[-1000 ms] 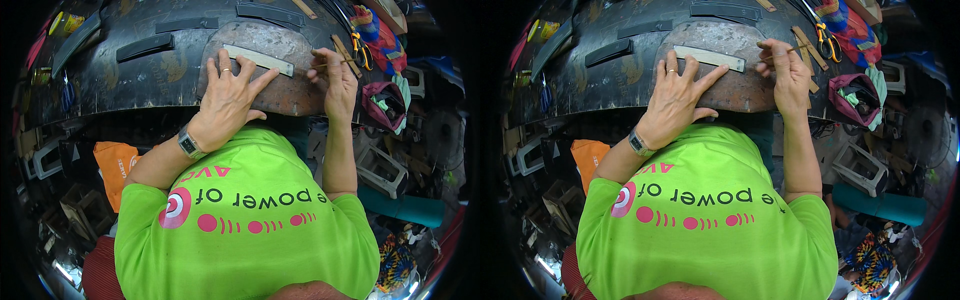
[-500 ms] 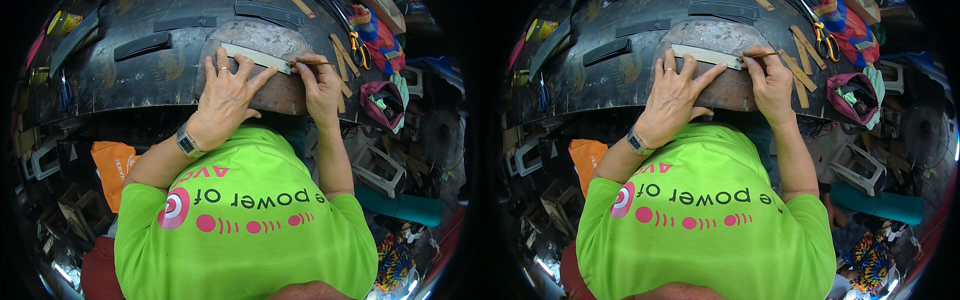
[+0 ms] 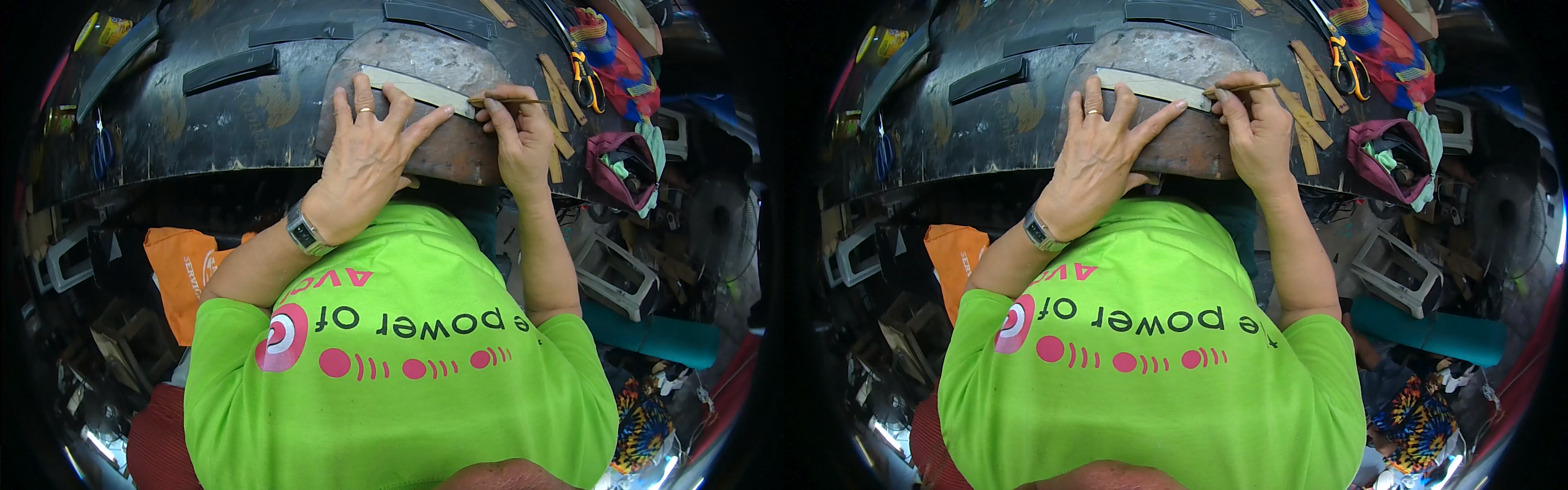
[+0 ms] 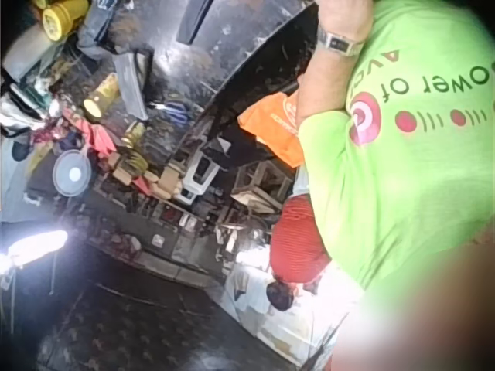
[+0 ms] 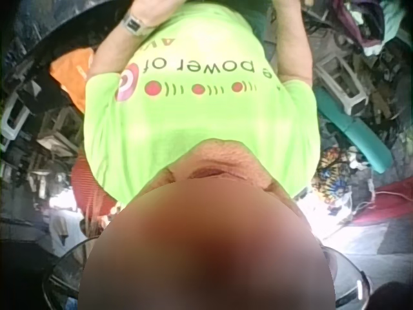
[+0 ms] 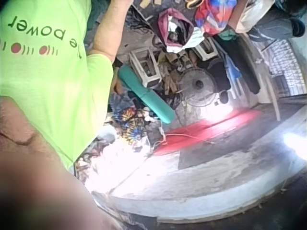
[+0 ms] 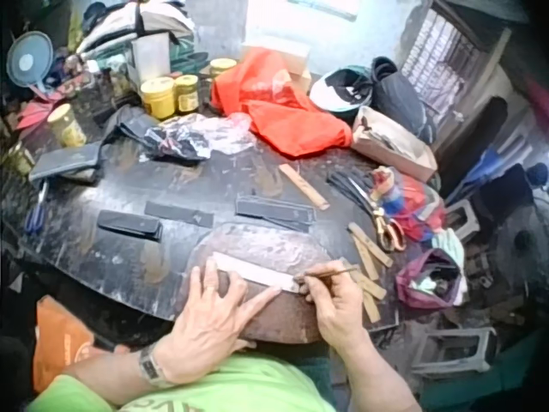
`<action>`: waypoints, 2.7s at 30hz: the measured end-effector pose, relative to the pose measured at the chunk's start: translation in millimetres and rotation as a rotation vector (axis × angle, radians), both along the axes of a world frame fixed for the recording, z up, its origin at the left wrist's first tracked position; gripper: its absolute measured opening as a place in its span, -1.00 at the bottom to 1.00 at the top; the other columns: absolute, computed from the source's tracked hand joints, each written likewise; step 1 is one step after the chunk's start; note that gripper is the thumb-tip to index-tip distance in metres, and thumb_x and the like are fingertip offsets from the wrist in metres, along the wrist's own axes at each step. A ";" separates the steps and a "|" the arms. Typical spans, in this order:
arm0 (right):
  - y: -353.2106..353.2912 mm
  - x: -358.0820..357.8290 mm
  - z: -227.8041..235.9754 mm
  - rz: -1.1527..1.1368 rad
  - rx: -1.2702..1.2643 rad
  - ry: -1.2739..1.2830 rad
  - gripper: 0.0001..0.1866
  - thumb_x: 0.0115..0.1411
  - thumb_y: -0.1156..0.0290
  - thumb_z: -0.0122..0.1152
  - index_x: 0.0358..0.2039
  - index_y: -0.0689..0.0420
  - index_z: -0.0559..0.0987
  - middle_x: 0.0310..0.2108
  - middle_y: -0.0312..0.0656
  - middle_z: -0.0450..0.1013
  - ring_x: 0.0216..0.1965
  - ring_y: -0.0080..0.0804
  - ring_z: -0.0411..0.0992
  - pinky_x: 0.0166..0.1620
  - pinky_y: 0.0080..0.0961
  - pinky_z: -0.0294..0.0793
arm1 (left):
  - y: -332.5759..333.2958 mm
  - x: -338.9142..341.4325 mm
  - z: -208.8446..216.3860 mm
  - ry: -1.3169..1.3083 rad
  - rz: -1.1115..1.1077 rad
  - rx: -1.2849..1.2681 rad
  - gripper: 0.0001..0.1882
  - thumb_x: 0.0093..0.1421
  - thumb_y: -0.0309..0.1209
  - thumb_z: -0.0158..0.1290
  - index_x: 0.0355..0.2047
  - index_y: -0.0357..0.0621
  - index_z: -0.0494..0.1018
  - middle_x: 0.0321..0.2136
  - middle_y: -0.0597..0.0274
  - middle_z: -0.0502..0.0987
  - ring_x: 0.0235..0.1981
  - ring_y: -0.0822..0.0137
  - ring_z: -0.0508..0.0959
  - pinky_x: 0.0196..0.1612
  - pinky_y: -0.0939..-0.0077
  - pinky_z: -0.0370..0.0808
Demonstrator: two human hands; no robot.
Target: The person measures and cuts black rubber strips using a wooden ruler and yellow-handled scissors. They repeatedly align the ruler, mark the strip, and trim it to length, placing finished pieces on the workbench.
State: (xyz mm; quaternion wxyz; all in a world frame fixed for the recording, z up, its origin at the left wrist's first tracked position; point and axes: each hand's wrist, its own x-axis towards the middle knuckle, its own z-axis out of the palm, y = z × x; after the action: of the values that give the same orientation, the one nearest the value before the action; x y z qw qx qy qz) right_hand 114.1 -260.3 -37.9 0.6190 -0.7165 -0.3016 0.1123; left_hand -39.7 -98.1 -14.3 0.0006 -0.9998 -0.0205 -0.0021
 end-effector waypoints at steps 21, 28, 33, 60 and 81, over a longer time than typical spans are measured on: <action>17.2 -9.8 7.8 0.085 -0.246 -0.968 -0.94 0.34 0.58 0.14 -0.21 0.17 0.54 -0.30 -0.13 0.58 -0.36 -0.27 0.52 -0.26 -0.47 0.52 | -2.7 5.2 0.9 -0.009 0.004 0.040 0.03 0.02 -0.01 0.38 0.47 0.51 0.11 0.16 -0.10 0.26 0.25 -0.43 0.23 0.23 -0.33 0.29; -4.8 6.8 0.3 0.110 -0.075 -0.036 -0.90 0.34 0.56 0.20 -0.15 0.22 0.54 -0.31 -0.27 0.58 -0.31 -0.57 0.53 -0.21 -0.59 0.51 | -2.9 3.9 -2.7 -0.046 0.019 0.044 -0.04 0.04 -0.09 0.37 0.44 0.52 0.18 0.14 -0.09 0.27 0.23 -0.41 0.23 0.22 -0.35 0.29; 0.6 -13.4 3.5 -0.001 -0.188 -0.383 -0.86 0.27 0.62 0.20 -0.16 0.22 0.55 -0.33 -0.03 0.58 -0.32 -0.13 0.61 -0.23 -0.37 0.58 | -1.9 4.0 -5.4 -0.039 0.010 0.038 -0.04 0.03 -0.07 0.37 0.44 0.52 0.18 0.14 -0.08 0.27 0.23 -0.42 0.23 0.21 -0.35 0.28; 11.8 -10.8 13.2 0.029 -0.355 -0.528 -0.72 0.07 0.50 0.42 -0.18 0.18 0.59 -0.24 -0.12 0.51 -0.15 -0.05 0.51 -0.13 -0.22 0.50 | 64.6 32.7 1.3 -0.339 -0.082 -0.510 -0.67 0.10 -0.42 0.30 -0.14 -0.14 0.48 -0.18 0.13 0.55 -0.09 0.02 0.49 0.02 0.22 0.43; -13.5 12.3 -15.5 -0.204 0.583 0.363 -0.84 0.38 0.53 0.22 -0.09 0.10 0.44 -0.32 -0.29 0.50 -0.37 -0.61 0.49 -0.37 -0.74 0.39 | 123.5 126.7 -9.8 -0.378 0.008 -0.278 -0.63 0.23 -0.34 0.24 0.04 -0.10 0.61 -0.03 0.05 0.60 0.05 0.03 0.57 0.11 0.20 0.50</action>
State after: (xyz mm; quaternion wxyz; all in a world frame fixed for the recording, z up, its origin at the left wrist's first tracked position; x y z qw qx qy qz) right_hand 126.4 -273.8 -53.4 0.8488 -0.5046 -0.1329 0.0848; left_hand 87.0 25.4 -24.2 -0.1411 -0.9719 -0.0243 -0.1867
